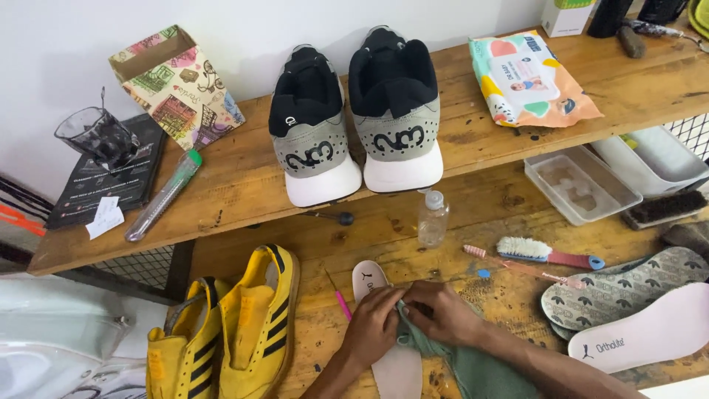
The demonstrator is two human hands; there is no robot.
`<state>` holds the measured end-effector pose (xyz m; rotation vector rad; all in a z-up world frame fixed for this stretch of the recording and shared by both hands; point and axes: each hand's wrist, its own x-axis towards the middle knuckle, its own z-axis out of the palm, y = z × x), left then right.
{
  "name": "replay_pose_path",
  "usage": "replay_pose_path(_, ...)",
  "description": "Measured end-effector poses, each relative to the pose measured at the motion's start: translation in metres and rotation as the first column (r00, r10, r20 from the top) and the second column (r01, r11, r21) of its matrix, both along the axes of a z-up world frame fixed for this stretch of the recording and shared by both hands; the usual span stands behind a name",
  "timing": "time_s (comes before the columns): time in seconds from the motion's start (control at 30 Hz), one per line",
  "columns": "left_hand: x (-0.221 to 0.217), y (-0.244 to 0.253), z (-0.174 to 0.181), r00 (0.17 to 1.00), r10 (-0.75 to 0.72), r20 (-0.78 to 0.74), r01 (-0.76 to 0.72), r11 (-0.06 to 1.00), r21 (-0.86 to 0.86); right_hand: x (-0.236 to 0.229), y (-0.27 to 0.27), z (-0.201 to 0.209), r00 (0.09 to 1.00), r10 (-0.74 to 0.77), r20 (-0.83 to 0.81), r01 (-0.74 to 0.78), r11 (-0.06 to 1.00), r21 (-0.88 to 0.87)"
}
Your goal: The person cleans a white shoe insole using a green cloth on a wooden workbench. They wipe the surface of the insole thoroughly while holding it in place with their left hand. A pair of yellow sneakers and other cleaning supplies are visible on the table.
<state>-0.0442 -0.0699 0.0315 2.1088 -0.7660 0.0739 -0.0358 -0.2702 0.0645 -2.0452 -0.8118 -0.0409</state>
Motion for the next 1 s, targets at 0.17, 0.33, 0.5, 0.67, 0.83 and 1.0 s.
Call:
replay_pose_path(0.17, 0.0, -0.001, 0.005, 1.0, -0.018, 0.025, 0.019, 1.0, -0.02, -0.001, 0.001, 0.003, 1.0, -0.003, -0.008, 0.003, 1.0, 0.027)
replay_pose_path(0.33, 0.0, 0.0, -0.002, 1.0, -0.002, 0.03, 0.002, 1.0, 0.003, 0.001, 0.0, -0.008, 1.0, -0.015, -0.005, 0.015, 0.999, 0.042)
replay_pose_path(0.5, -0.001, -0.001, 0.008, 1.0, -0.017, 0.014, 0.017, 1.0, -0.025, 0.0, 0.0, -0.006, 1.0, -0.021, -0.017, 0.021, 1.0, 0.004)
replay_pose_path(0.67, 0.0, 0.0, 0.0, 1.0, 0.0, -0.012, 0.0, 1.0, 0.004, -0.001, 0.001, 0.001, 1.0, 0.007, 0.019, -0.009, 0.998, 0.068)
replay_pose_path(0.83, 0.0, 0.001, 0.003, 1.0, 0.001, -0.015, -0.001, 1.0, 0.012, 0.0, 0.001, -0.002, 1.0, 0.004, 0.016, -0.005, 0.999, 0.047)
replay_pose_path(1.0, 0.003, 0.0, 0.004, 0.997, -0.019, -0.08, 0.019, 1.0, 0.002, 0.0, 0.0, 0.003, 0.999, 0.044, 0.011, -0.045, 0.998, 0.046)
